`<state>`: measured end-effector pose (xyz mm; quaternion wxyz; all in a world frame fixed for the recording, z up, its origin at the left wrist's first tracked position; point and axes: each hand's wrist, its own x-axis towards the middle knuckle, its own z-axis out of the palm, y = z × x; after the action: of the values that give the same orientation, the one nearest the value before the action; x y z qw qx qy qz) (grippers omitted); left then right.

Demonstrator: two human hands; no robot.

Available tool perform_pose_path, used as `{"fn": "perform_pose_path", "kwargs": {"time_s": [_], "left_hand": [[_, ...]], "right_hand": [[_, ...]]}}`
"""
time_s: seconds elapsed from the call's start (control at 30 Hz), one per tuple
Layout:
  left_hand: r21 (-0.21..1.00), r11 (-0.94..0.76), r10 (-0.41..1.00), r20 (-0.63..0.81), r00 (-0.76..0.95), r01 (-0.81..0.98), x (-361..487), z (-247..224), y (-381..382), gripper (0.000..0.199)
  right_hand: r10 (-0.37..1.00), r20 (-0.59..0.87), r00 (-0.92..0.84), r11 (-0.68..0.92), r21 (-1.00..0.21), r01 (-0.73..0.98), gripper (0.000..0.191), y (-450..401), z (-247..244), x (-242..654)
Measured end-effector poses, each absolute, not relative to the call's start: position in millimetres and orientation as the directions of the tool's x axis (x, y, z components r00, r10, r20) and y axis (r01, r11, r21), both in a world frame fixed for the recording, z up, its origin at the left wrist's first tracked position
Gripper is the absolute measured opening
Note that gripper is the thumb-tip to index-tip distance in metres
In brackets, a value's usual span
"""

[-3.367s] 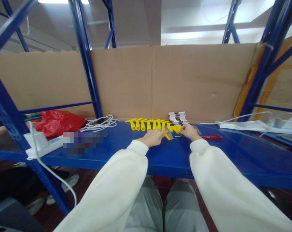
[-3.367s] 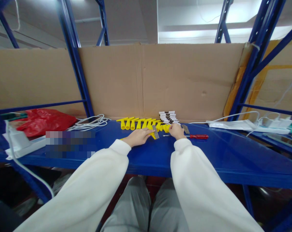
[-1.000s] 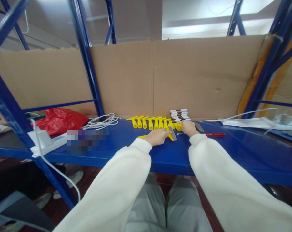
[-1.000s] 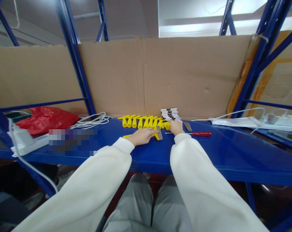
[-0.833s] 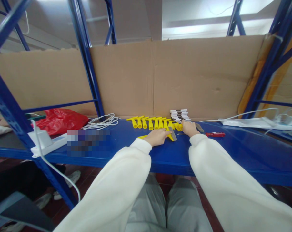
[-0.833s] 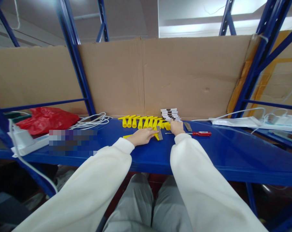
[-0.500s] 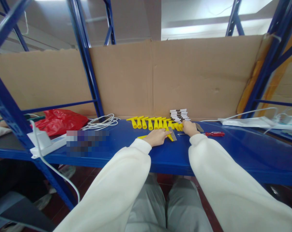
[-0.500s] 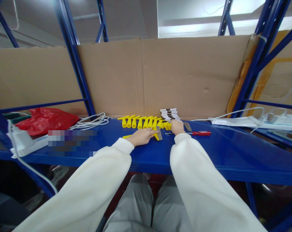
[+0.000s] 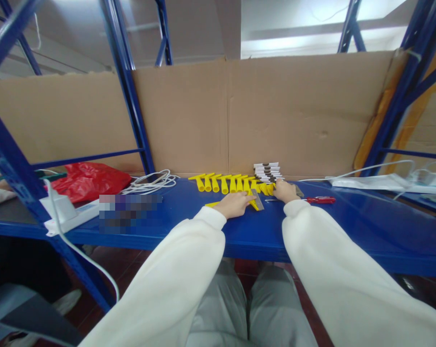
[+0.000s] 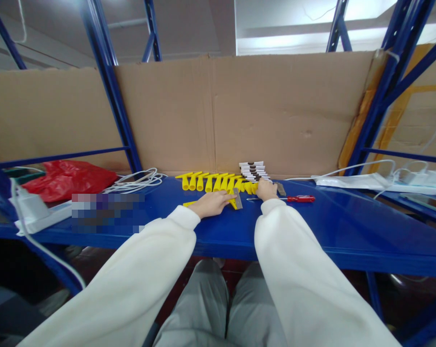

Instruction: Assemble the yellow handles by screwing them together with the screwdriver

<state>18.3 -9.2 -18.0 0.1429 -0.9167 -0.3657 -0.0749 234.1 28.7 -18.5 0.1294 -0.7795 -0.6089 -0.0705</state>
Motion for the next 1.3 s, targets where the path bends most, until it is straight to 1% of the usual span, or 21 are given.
{"fn": "perform_pose_path", "kwargs": {"time_s": [0.17, 0.23, 0.33, 0.47, 0.63, 0.7, 0.77, 0.83, 0.9, 1.07, 1.17, 1.23, 1.3], "left_hand": [[-0.205, -0.690, 0.651, 0.242, 0.719, 0.694, 18, -18, -10, 0.047], [-0.204, -0.689, 0.650, 0.251, 0.717, 0.696, 18, -18, -10, 0.047], [-0.203, -0.689, 0.647, 0.259, 0.717, 0.695, 18, -18, -9, 0.047], [-0.206, -0.689, 0.652, 0.243, 0.718, 0.695, 18, -18, -9, 0.046], [-0.199, -0.692, 0.646, 0.260, 0.718, 0.694, 17, -19, -8, 0.045], [-0.198, -0.693, 0.644, 0.262, 0.718, 0.694, 17, -20, -7, 0.045], [-0.199, -0.693, 0.644, 0.263, 0.719, 0.693, 17, -20, -6, 0.045], [-0.198, -0.693, 0.642, 0.265, 0.719, 0.693, 17, -21, -5, 0.045], [-0.197, -0.695, 0.640, 0.266, 0.721, 0.691, 17, -21, -5, 0.045], [-0.190, -0.693, 0.647, 0.263, 0.716, 0.696, 17, -20, -6, 0.045], [-0.187, -0.687, 0.657, 0.254, 0.710, 0.702, 18, -19, -7, 0.045], [-0.184, -0.687, 0.660, 0.248, 0.709, 0.703, 18, -19, -7, 0.045], [-0.181, -0.687, 0.660, 0.249, 0.709, 0.704, 17, -19, -7, 0.045]], "right_hand": [[0.914, 0.280, 0.295, -0.252, -0.180, 0.951, 0.043, 30, -18, 234], [0.892, 0.303, 0.334, -0.265, -0.248, 0.932, 0.042, 31, -17, 234], [0.846, 0.347, 0.404, -0.259, -0.394, 0.882, 0.039, 33, -15, 237], [0.774, 0.404, 0.487, -0.193, -0.582, 0.790, 0.036, 31, -11, 245], [0.666, 0.465, 0.583, -0.054, -0.750, 0.659, 0.033, 32, -4, 255], [0.653, 0.437, 0.619, 0.008, -0.821, 0.571, 0.035, 35, -3, 254], [0.691, 0.352, 0.631, 0.051, -0.895, 0.444, 0.039, 37, -2, 249], [0.756, 0.261, 0.600, 0.066, -0.943, 0.328, 0.041, 37, -3, 239], [0.811, 0.213, 0.545, 0.062, -0.957, 0.283, 0.040, 34, -4, 228], [0.938, 0.129, 0.321, 0.014, -0.941, 0.337, 0.022, 19, -10, 208], [0.973, 0.084, 0.214, -0.001, -0.930, 0.367, 0.012, 12, -10, 206], [0.984, 0.052, 0.169, -0.012, -0.933, 0.359, 0.011, 11, -9, 206], [0.992, 0.014, 0.127, -0.029, -0.943, 0.332, 0.014, 11, -8, 207]]}}
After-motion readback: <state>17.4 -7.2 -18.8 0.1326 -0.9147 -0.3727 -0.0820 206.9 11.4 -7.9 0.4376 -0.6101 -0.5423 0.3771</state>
